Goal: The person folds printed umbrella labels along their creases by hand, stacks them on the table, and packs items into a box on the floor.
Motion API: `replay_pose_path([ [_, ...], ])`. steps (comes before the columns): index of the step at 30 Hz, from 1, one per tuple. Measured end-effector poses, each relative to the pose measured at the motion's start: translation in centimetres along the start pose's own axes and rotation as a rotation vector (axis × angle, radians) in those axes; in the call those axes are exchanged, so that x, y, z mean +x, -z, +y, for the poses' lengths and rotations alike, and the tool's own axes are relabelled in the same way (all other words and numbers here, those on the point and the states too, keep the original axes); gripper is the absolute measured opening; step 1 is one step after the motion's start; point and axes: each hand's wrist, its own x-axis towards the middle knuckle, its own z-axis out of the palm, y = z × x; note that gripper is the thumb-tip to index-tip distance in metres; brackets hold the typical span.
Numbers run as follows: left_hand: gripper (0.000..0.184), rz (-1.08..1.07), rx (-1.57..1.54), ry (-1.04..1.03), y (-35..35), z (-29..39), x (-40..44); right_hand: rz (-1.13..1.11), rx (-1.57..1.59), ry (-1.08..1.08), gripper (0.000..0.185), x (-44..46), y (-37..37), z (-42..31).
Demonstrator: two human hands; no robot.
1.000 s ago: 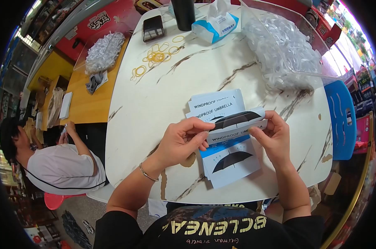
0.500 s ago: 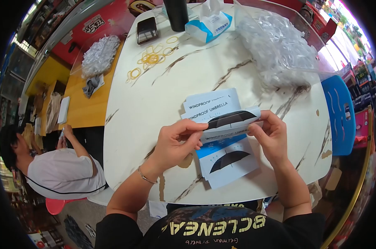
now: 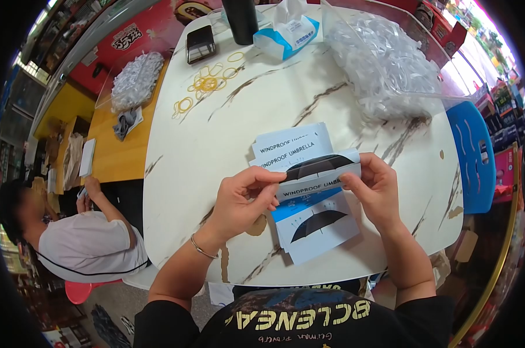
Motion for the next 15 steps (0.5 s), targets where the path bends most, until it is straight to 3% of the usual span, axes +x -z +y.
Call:
replay_pose_path([
  [15,0.013,-0.004,-0.002,-0.017,-0.09,-0.15,-0.07,0.03,-0.006,0.017,0.018,0.18,0.05,0.37],
])
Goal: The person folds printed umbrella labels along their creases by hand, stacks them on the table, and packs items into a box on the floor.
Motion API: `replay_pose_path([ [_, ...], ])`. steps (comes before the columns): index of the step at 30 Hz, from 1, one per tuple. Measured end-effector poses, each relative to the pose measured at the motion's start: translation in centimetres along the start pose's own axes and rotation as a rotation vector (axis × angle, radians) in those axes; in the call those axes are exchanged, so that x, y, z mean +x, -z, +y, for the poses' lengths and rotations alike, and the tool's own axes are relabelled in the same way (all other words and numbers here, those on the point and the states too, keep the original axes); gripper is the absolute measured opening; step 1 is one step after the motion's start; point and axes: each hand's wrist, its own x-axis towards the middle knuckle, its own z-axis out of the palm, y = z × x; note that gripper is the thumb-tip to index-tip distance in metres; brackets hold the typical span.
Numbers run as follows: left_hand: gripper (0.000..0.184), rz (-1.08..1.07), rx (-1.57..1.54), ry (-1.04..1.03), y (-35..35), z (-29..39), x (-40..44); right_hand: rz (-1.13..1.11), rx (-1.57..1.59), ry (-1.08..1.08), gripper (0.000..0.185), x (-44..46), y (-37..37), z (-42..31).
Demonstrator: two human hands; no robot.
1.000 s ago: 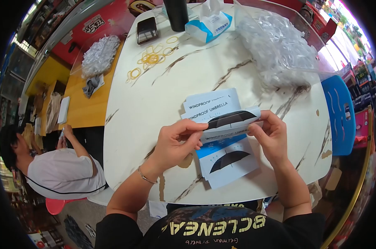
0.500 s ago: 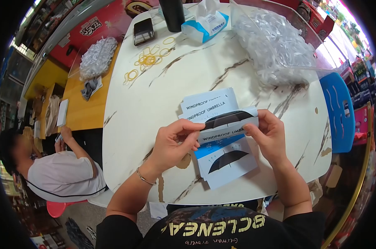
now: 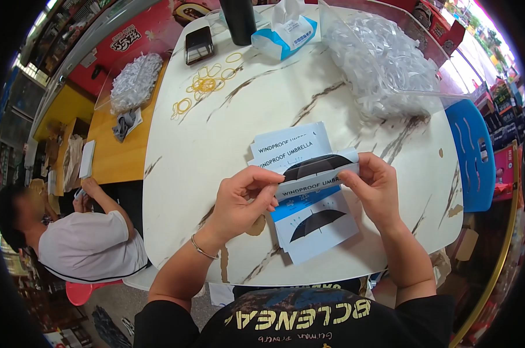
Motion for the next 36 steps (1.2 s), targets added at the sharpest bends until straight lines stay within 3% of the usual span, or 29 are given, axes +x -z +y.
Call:
replay_pose_path([
  [16,0.016,0.023,0.0,-0.011,-0.3,0.5,-0.1,0.007,-0.046,0.041,0.018,0.1,0.1,0.4],
  [22,0.021,0.059,0.049,-0.017,-0.6,1.1,-0.4,0.063,-0.326,0.069,0.016,0.3,0.4,-0.4],
  [25,0.024,0.076,0.047,-0.01,-0.5,1.2,-0.3,0.12,-0.517,0.271,0.016,0.5,0.8,0.0],
  [28,0.027,0.087,0.063,-0.003,-0.6,1.2,-0.3,0.114,-0.211,0.179,0.015,0.6,0.4,0.6],
  [31,0.03,0.033,0.142,-0.087,-0.9,0.8,-0.6,0.103,-0.188,0.082,0.013,0.4,0.3,0.8],
  [36,0.036,-0.038,0.291,-0.258,-2.3,0.7,-1.3,0.148,-0.307,0.153,0.048,-0.1,-1.7,0.2],
])
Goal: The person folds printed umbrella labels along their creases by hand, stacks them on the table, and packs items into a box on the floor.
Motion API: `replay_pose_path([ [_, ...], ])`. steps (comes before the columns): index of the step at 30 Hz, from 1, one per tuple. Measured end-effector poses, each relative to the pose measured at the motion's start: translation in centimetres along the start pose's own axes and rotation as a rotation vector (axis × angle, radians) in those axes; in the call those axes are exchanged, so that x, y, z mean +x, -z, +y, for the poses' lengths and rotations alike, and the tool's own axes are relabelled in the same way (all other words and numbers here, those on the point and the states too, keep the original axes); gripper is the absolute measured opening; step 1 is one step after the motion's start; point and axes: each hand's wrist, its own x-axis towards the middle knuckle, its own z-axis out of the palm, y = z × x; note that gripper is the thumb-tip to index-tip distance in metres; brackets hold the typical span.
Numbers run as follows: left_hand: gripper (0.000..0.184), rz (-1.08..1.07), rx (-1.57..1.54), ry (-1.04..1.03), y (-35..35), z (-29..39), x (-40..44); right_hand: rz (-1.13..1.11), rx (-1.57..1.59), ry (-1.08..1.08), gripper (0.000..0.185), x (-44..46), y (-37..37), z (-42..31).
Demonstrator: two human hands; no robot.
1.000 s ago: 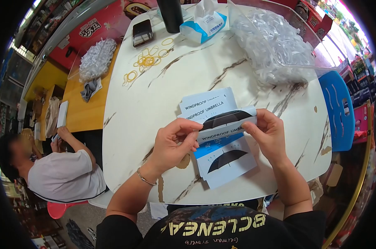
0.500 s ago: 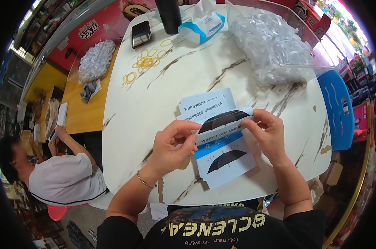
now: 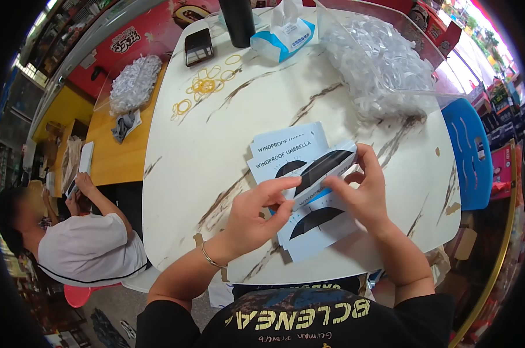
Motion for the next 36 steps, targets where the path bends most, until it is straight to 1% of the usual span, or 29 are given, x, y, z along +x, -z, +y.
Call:
replay_pose_path([
  [1,0.035,0.029,0.017,-0.01,-0.4,0.1,-0.1,0.015,-0.022,0.032,0.057,-0.2,-0.2,-0.4],
  [2,0.033,0.058,0.035,-0.02,-0.8,0.2,-0.2,0.005,-0.105,0.064,0.075,-0.4,-0.2,0.1],
  [5,0.031,0.099,0.117,-0.093,-1.4,0.7,-0.4,0.071,-0.14,0.15,0.078,-0.8,-0.8,-0.4],
  [8,0.032,0.118,0.19,-0.143,-1.4,0.9,-0.4,0.08,-0.089,0.165,0.072,-0.7,-0.8,-0.6],
  [9,0.032,0.124,0.21,-0.152,-1.4,1.0,-0.4,0.073,-0.076,0.144,0.066,-0.5,-0.5,-0.5],
  [12,0.032,0.13,0.032,0.029,-1.0,0.8,-0.4,0.062,-0.002,0.086,0.042,0.0,0.3,-0.1],
  [14,0.034,0.153,-0.066,0.069,-0.9,0.1,-0.5,0.067,0.096,0.052,0.024,0.3,0.7,-0.4],
  [17,0.038,0.162,-0.132,0.14,-0.2,0.1,-0.1,0.022,0.061,0.078,0.01,0.5,1.7,-0.4],
  [19,0.041,0.165,-0.191,0.211,0.2,0.5,0.3,-0.008,0.059,0.075,0.01,0.8,2.3,-0.5],
  [20,0.04,0.161,-0.203,0.171,0.3,0.4,0.3,-0.02,0.057,0.072,0.011,0.8,2.6,-0.6],
  [23,0.041,0.112,-0.233,0.208,0.7,1.3,0.3,-0.139,0.13,0.048,0.012,0.7,4.0,-1.2],
  [26,0.041,0.097,-0.299,0.258,0.2,2.0,0.3,-0.207,0.1,0.029,0.012,0.0,5.7,-2.5],
  [29,0.044,-0.029,-0.345,0.295,-1.2,3.3,0.1,-0.281,0.009,-0.025,0.013,-1.8,9.4,-3.8],
  [30,0.047,-0.062,-0.161,0.207,-1.2,3.7,-0.2,-0.243,-0.009,0.019,0.011,-2.7,11.0,-4.5],
  [31,0.048,-0.081,-0.01,0.052,-0.6,4.0,-0.3,-0.21,0.062,-0.019,0.01,-3.5,13.4,-5.1],
  [32,0.05,-0.035,0.043,-0.119,0.2,4.9,-0.4,-0.165,-0.056,0.031,0.01,-4.4,16.0,-5.7],
  [33,0.046,0.113,0.105,-0.26,0.8,6.2,-0.9,-0.12,-0.177,0.007,0.012,-5.7,18.7,-6.4],
  [34,0.048,0.248,0.182,-0.425,2.4,7.7,-1.2,-0.072,-0.179,-0.003,0.015,-7.1,21.0,-6.7],
  [35,0.044,0.353,0.192,-0.562,3.6,9.1,-1.6,-0.045,-0.26,-0.031,0.02,-8.6,23.0,-7.7],
  [36,0.041,0.347,0.078,-0.746,4.7,10.9,-1.9,-0.025,-0.416,-0.155,0.023,-10.3,25.1,-8.5],
])
